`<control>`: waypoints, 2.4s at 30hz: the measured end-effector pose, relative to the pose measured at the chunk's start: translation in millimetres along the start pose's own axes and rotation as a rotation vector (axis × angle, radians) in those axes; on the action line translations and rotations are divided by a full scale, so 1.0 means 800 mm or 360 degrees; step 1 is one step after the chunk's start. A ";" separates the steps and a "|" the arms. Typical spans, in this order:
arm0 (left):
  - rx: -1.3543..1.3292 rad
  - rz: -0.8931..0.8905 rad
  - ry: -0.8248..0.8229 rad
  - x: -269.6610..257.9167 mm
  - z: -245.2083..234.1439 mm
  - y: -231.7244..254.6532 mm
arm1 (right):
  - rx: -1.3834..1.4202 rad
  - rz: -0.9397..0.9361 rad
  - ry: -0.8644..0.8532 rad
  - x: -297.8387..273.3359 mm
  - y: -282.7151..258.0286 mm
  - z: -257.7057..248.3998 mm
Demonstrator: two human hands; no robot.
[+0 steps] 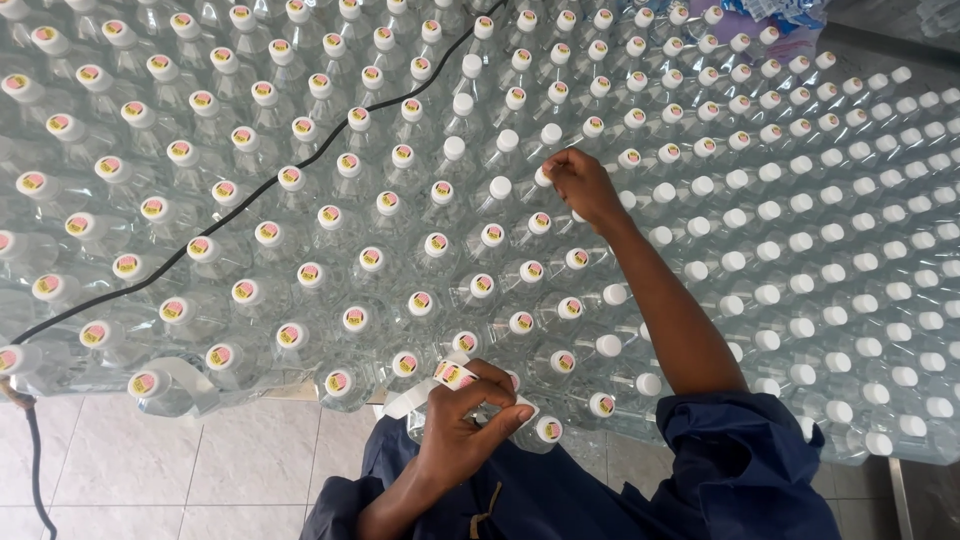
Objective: Manually applying small circular labels to the center of bottle caps on a large grid of water bottles.
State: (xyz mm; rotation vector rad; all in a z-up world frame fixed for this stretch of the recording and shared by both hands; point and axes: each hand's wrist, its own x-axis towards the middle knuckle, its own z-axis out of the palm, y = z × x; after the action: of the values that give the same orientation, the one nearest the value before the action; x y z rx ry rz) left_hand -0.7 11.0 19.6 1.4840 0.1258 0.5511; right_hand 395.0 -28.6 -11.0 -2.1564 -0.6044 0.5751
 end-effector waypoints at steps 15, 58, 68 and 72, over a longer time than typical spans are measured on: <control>-0.0169 -0.0128 0.0327 0.007 0.004 -0.016 | 0.0125 -0.0809 -0.0667 -0.267 -0.111 -0.001; 0.0498 0.0483 0.0256 0.013 0.010 -0.002 | 0.0227 -0.0665 -0.0324 -0.315 -0.074 -0.017; 0.0474 0.0367 0.0266 -0.004 0.003 -0.012 | 0.0230 0.0160 0.0219 -0.162 0.082 -0.107; 0.0505 0.0379 0.0293 0.001 0.004 -0.007 | 0.0113 0.0352 0.0143 -0.170 0.060 -0.098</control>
State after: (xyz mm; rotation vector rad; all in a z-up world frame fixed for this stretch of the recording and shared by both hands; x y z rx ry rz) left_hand 2.8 8.5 14.9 1.7670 0.1883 0.8924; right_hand 345.0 -181.4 22.3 -2.1830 -0.2942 0.6038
